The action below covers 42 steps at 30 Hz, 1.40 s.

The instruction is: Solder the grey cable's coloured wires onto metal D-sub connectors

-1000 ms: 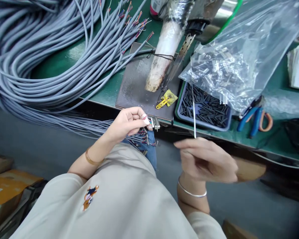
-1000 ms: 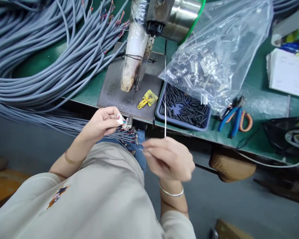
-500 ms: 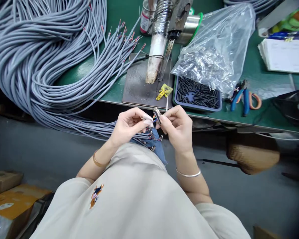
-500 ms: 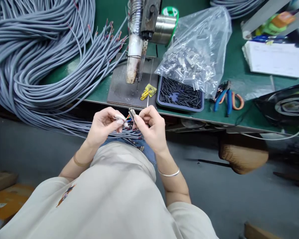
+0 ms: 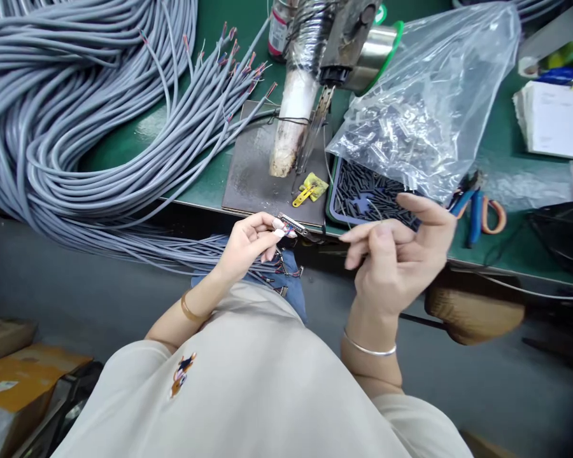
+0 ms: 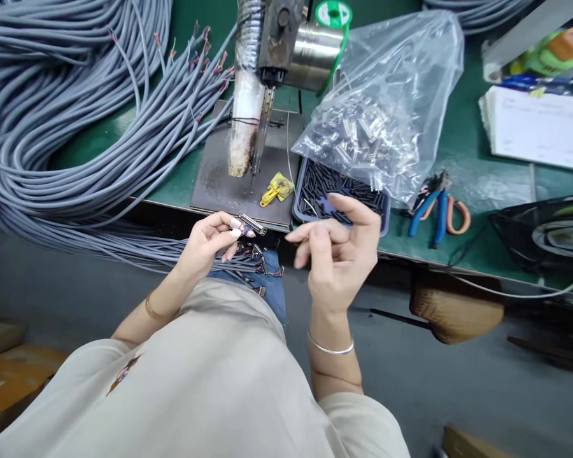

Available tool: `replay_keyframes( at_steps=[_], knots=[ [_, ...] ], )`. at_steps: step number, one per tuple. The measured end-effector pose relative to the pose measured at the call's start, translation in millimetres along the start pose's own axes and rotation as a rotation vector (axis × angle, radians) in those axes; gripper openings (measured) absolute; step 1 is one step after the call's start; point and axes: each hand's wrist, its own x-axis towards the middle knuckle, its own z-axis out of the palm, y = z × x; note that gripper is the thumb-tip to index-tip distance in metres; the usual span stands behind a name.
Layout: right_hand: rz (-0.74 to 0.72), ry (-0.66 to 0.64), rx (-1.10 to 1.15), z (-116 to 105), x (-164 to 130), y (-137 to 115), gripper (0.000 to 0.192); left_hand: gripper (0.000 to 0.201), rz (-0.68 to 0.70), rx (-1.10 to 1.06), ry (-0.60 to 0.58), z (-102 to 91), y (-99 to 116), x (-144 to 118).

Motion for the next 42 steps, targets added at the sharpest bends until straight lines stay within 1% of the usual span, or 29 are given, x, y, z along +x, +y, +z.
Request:
replay_keyframes(
  at_steps=[3,5,8,11,13,15,18,22,25,26,28,29,30,32,34,35,36,37,38,39,41,42],
  knots=[
    [0.066,-0.075,-0.115,-2.5,-1.8,6.6,0.009,0.022,-0.077,-0.105,-0.022,-2.8,3.9,8.4],
    [0.027,-0.118,-0.167,-0.6,-3.5,9.6,0.007,0.019,-0.12,-0.155,-0.063,-5.0,5.2,12.4],
    [-0.058,-0.228,-0.189,4.7,-4.2,11.5,0.011,0.017,-0.159,-0.189,-0.116,-8.6,3.7,16.7],
    [-0.067,-0.287,-0.159,8.8,-4.3,12.5,0.014,0.016,-0.145,-0.191,-0.131,-10.5,0.6,18.7],
    [-0.063,-0.267,-0.104,9.7,-5.2,14.2,0.013,0.016,-0.118,-0.187,-0.142,-10.3,-0.7,19.1],
    [-0.095,-0.237,-0.068,9.3,-6.6,16.4,0.011,0.016,-0.089,-0.179,-0.153,-9.6,-1.2,19.0],
    [-0.157,-0.258,-0.068,7.6,-8.2,17.0,0.009,0.017,-0.06,-0.171,-0.163,-8.8,-1.1,18.6],
    [-0.228,-0.377,-0.122,7.1,-7.5,9.0,0.013,0.018,-0.05,-0.171,-0.167,-8.9,-1.2,17.7],
    [-0.365,-0.505,-0.234,11.1,-7.0,3.5,0.016,0.023,-0.046,-0.127,-0.156,-8.9,-2.5,16.6],
    [-0.421,-0.527,-0.275,13.3,-7.4,3.2,0.015,0.026,-0.048,-0.108,-0.153,-8.8,-3.1,16.1],
    [-0.505,-0.517,-0.338,18.1,-8.6,5.1,0.016,0.03,-0.061,-0.076,-0.157,-8.5,-4.1,15.4],
    [-0.512,-0.487,-0.356,20.2,-9.3,6.9,0.017,0.031,-0.071,-0.061,-0.161,-8.2,-4.4,15.2],
    [-0.488,-0.445,-0.355,21.9,-9.7,9.0,0.018,0.032,-0.08,-0.046,-0.163,-7.9,-4.4,15.1],
    [-0.358,-0.316,-0.31,23.1,-9.4,13.8,0.017,0.033,-0.072,-0.017,-0.142,-7.2,-3.8,15.6],
    [-0.205,-0.128,-0.237,21.5,-7.3,18.9,0.015,0.034,-0.039,-0.003,-0.088,-6.6,-2.8,17.2],
    [-0.158,-0.032,-0.21,19.9,-5.8,21.7,0.014,0.034,-0.022,-0.001,-0.056,-6.4,-2.4,18.5],
    [-0.142,0.04,-0.2,18.2,-4.3,24.5,0.012,0.034,-0.005,-0.006,-0.026,-6.3,-2.1,20.0],
    [-0.155,0.073,-0.21,16.7,-2.9,27.5,0.011,0.034,0.008,-0.011,-0.004,-6.2,-1.9,21.8],
    [-0.192,0.064,-0.235,15.6,-1.9,30.7,0.009,0.034,0.019,-0.014,0.012,-6.0,-1.9,23.5],
    [-0.234,0.017,-0.268,15.3,-1.4,33.8,0.009,0.032,0.027,-0.013,0.024,-5.7,-1.9,25.2],
    [-0.282,-0.121,-0.318,16.9,-1.7,39.7,0.012,0.031,0.036,-0.004,0.038,-4.4,-1.7,28.0],
    [-0.281,-0.176,-0.325,18.8,-2.3,42.4,0.012,0.031,0.037,0.006,0.046,-3.4,-1.5,29.2]
  ],
)
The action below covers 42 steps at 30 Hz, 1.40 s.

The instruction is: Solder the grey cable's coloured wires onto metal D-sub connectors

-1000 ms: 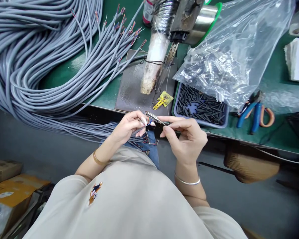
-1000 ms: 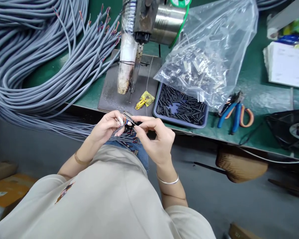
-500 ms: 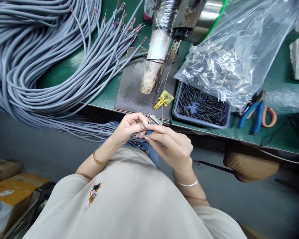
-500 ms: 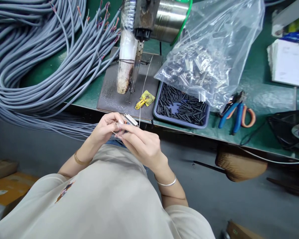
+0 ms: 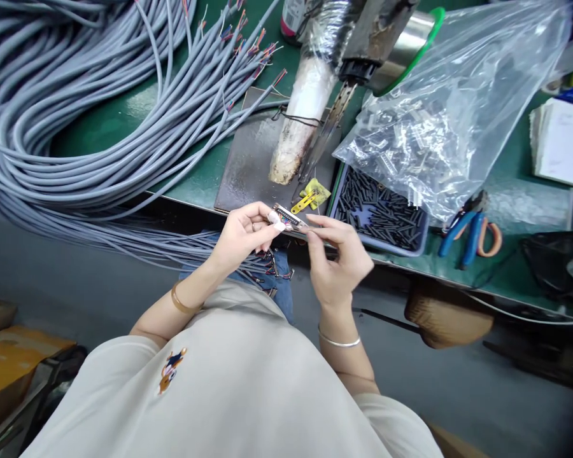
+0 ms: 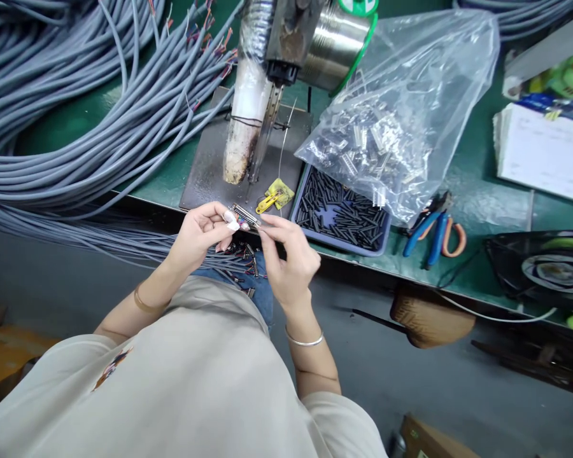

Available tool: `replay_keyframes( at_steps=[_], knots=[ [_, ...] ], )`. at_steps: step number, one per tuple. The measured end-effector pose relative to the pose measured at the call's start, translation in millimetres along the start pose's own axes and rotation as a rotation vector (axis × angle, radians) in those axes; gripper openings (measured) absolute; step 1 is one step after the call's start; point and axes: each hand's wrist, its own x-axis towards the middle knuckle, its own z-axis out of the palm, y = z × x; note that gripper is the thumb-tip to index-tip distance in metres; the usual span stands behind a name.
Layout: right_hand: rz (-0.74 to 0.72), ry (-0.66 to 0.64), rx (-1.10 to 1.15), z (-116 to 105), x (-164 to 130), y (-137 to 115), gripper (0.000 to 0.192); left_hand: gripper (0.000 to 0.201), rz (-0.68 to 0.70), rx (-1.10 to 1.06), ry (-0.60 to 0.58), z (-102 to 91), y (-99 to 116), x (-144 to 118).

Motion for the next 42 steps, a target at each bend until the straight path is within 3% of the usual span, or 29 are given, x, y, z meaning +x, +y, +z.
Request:
replay_keyframes(
  at_steps=[3,7,13,42],
  knots=[
    [0.01,-0.042,0.016,8.5,-1.4,2.4,0.01,0.031,0.017,0.042,0.051,3.8,1.2,2.8],
    [-0.084,-0.023,-0.054,14.2,0.9,2.5,0.014,0.028,0.095,0.091,0.137,8.0,2.2,7.1],
    [-0.128,-0.01,-0.1,13.8,7.3,1.5,0.019,0.021,0.188,0.181,0.173,11.4,3.5,10.6],
    [-0.178,-0.054,-0.089,14.3,12.9,3.6,0.022,0.012,0.269,0.363,0.201,12.8,6.4,11.7]
  ],
)
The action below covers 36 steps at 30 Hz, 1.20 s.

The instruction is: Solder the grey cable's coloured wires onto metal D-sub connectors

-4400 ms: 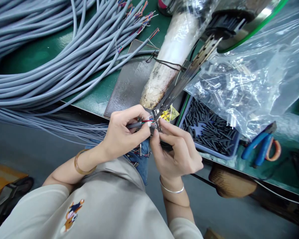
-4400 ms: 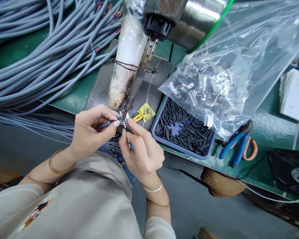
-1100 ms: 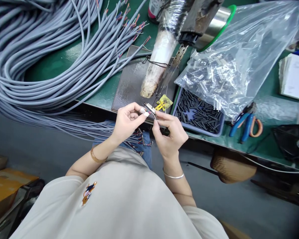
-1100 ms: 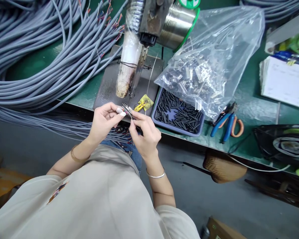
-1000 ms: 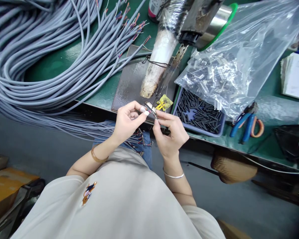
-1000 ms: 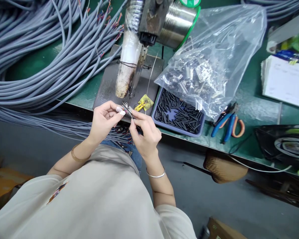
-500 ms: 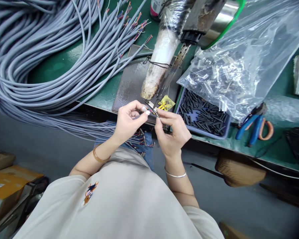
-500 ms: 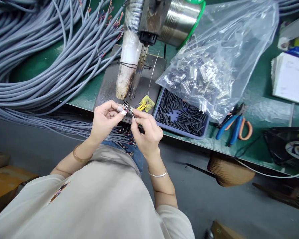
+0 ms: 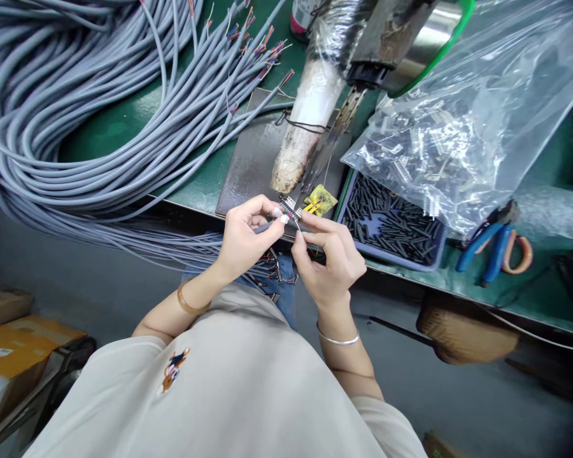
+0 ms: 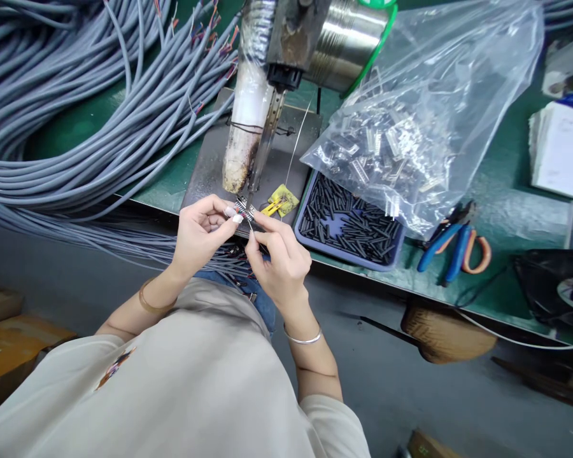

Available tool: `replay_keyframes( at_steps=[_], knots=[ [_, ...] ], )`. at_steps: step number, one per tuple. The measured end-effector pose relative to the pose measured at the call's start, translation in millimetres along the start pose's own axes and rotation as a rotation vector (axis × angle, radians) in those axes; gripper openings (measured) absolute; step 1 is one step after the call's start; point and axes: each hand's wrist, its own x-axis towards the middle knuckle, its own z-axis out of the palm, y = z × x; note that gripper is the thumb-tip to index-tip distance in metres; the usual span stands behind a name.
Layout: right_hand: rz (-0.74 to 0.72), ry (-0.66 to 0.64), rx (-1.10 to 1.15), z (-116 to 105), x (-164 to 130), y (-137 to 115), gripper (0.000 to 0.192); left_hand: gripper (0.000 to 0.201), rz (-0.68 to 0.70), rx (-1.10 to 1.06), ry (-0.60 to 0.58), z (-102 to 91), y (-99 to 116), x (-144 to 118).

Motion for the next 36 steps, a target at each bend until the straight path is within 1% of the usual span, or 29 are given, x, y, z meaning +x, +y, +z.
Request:
replay_keyframes(
  at_steps=[3,5,9,12,16,19,25,29,33,36],
  knots=[
    [0.023,-0.002,0.011,-0.4,-1.3,-0.2,0.02,0.013,0.017,0.043,-0.007,-2.2,-1.7,-1.7],
    [0.04,0.005,0.011,-0.8,-0.3,-0.2,0.019,0.011,0.055,0.083,-0.019,-3.7,-2.5,-2.7],
    [0.052,0.008,0.009,-1.2,2.4,0.2,0.019,0.007,0.207,0.188,-0.05,-6.9,-3.7,-4.4],
    [0.047,0.003,0.01,0.0,3.0,1.5,0.018,0.006,0.322,0.27,-0.049,-8.1,-3.8,-4.2],
    [0.042,0.0,0.021,2.6,4.1,3.4,0.018,0.008,0.413,0.387,-0.028,-8.5,-2.7,-1.8],
    [0.043,-0.005,0.016,3.3,6.6,3.5,0.017,0.008,0.42,0.426,-0.019,-8.7,-1.4,-0.6],
    [0.047,0.006,-0.004,1.6,12.1,1.2,0.016,0.008,0.38,0.412,-0.023,-8.7,4.3,-0.2],
    [0.042,-0.016,-0.007,-0.9,12.5,0.1,0.016,0.008,0.354,0.403,-0.042,-10.1,7.5,0.3],
    [0.02,-0.074,-0.009,-3.4,9.7,0.2,0.016,0.009,0.326,0.421,-0.076,-12.3,6.0,-1.2],
    [0.015,-0.069,-0.004,-3.7,7.8,0.4,0.017,0.009,0.328,0.428,-0.081,-12.4,3.5,-3.2]
  ],
)
